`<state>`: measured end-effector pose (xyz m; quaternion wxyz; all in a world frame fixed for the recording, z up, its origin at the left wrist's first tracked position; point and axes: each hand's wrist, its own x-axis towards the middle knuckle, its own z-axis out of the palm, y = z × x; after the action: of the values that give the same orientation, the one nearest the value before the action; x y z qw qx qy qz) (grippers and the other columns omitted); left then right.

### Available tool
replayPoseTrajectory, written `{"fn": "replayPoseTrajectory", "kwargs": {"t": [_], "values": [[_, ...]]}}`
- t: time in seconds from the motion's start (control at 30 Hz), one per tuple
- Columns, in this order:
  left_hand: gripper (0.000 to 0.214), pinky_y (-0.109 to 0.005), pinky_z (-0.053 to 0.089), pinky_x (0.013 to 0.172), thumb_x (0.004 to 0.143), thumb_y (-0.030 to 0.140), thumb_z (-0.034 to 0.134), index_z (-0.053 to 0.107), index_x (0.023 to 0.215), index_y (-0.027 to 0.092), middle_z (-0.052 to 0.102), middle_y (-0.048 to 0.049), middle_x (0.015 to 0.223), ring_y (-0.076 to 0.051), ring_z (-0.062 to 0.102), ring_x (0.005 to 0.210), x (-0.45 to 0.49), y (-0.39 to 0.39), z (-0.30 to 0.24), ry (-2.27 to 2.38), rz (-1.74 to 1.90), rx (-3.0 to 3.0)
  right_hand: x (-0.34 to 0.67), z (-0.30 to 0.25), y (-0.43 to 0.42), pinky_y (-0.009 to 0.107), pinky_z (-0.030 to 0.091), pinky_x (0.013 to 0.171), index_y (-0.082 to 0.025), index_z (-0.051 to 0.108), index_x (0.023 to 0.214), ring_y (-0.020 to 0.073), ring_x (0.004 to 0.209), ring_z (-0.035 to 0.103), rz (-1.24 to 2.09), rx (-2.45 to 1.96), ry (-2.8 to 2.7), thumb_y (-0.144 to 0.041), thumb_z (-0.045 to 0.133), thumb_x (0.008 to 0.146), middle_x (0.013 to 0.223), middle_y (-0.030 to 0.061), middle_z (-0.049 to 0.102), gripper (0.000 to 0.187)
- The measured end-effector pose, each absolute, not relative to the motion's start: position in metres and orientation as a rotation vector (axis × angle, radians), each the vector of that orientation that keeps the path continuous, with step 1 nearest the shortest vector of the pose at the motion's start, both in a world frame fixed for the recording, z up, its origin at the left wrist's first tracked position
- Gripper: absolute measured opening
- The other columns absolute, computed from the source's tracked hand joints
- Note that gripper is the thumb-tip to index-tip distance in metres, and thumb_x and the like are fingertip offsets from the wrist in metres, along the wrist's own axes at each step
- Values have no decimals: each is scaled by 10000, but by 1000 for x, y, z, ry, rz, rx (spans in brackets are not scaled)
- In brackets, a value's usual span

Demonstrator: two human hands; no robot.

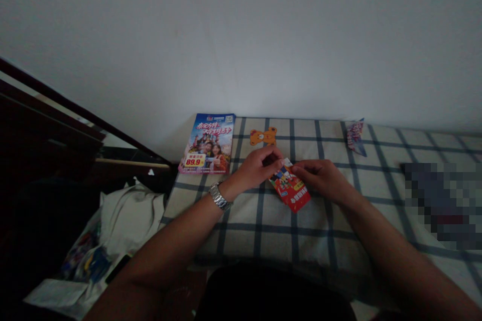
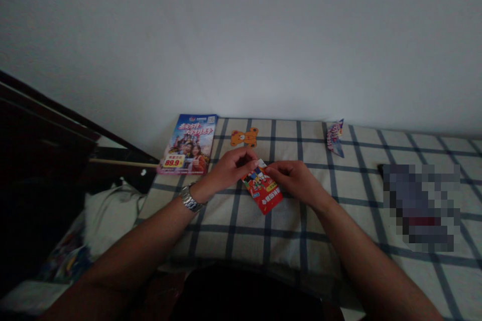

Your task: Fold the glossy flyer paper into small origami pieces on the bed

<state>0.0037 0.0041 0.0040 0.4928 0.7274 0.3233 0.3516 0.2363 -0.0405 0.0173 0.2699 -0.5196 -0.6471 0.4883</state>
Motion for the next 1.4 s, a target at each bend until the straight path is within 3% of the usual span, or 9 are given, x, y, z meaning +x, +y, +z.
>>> {"fn": "replayPoseTrajectory", "kwargs": {"t": [0.2, 0.37, 0.47, 0.9, 1.2, 1.4], "values": [[187, -250, 450, 685, 975, 356, 649, 639, 910, 181, 626, 1, 808, -126, 573, 734, 3, 4, 1, 791, 821, 1801, 235, 15, -42, 268, 459, 577, -174, 814, 897, 157, 640, 618, 1352, -1395, -1751, -589, 645, 950, 788, 50, 777, 450], [241, -263, 485, 731, 986, 418, 658, 689, 980, 179, 708, -34, 909, -149, 637, 805, 3, 4, 1, 757, 806, 1805, 234, 13, -43, 258, 417, 535, -176, 806, 864, 141, 601, 572, 1343, -1382, -1820, -575, 627, 971, 737, 38, 745, 450], [244, -258, 471, 725, 1002, 413, 654, 708, 954, 180, 714, -23, 870, -142, 640, 787, 3, 2, 3, 782, 774, 1865, 234, 12, -43, 255, 406, 531, -182, 792, 834, 134, 591, 553, 1344, -1362, -1850, -560, 619, 980, 723, 32, 732, 441], [240, -257, 463, 703, 1000, 394, 677, 714, 914, 174, 733, -27, 852, -143, 640, 755, 6, 1, 4, 872, 801, 1864, 234, 12, -43, 267, 440, 540, -193, 799, 881, 164, 625, 621, 1381, -1392, -1741, -584, 645, 948, 767, 46, 767, 426], [349, -262, 453, 685, 1001, 509, 649, 726, 965, 171, 740, -42, 876, -156, 647, 769, 4, 1, 5, 831, 698, 1864, 233, 16, -43, 262, 416, 523, -198, 801, 865, 151, 594, 590, 1350, -1418, -1795, -569, 627, 959, 726, 32, 748, 420], [271, -270, 434, 712, 1035, 428, 622, 735, 963, 193, 737, -21, 879, -154, 648, 796, 4, 1, 3, 856, 706, 1956, 233, 14, -42, 267, 407, 526, -194, 807, 884, 154, 597, 582, 1328, -1420, -1808, -587, 617, 962, 736, 35, 748, 444]]}}
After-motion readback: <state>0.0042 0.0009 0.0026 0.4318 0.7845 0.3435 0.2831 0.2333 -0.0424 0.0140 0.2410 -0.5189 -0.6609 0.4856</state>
